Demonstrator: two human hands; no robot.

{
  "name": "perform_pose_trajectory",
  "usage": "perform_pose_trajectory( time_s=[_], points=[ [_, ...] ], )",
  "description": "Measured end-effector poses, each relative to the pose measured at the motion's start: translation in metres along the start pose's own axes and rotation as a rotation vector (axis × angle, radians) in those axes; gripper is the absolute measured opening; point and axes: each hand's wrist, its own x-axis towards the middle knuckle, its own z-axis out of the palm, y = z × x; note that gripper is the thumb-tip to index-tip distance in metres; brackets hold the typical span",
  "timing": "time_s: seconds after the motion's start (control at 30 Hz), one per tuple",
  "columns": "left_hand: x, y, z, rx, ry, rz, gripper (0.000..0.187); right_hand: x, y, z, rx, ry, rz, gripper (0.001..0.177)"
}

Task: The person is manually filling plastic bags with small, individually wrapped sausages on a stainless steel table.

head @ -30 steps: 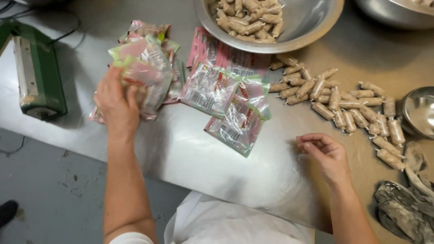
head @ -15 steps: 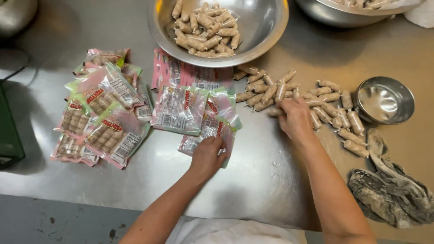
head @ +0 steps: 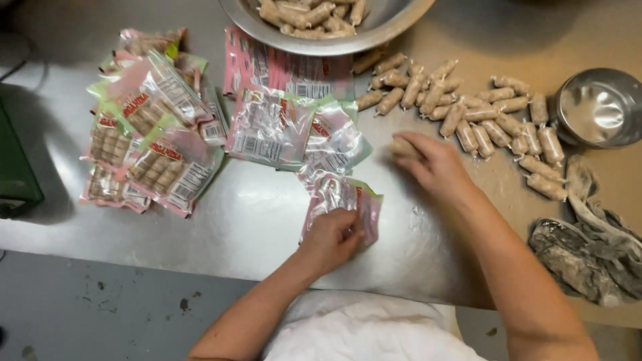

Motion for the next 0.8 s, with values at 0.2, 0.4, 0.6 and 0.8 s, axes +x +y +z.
perform_pose_trajectory(
  time_s=[0.2, 0.4, 0.6, 0.8],
  points=[
    [0.001, -0.004, 0.023, -0.050, -0.023, -0.009, 0.015, -0.144, -0.010, 0.032, 0.655, -0.272, 0.589, 0.052],
    [-0.002, 0.031, 0.009, 0.070, 0.070, 0.164, 0.015, -0.148, -0.022, 0.059, 0.732, 0.177, 0.719, 0.041],
    [-0.004, 0.019, 0.013, 0.165, 0.082, 0.288, 0.014, -0.130, -0.033, 0.027, 0.665, 0.070, 0.783, 0.050],
    [-0.008, 0.039, 0.024, 0.170, 0.063, 0.373, 0.012, -0.136, -0.030, 0.053, 0.844, 0.043, 0.824, 0.041]
  ],
)
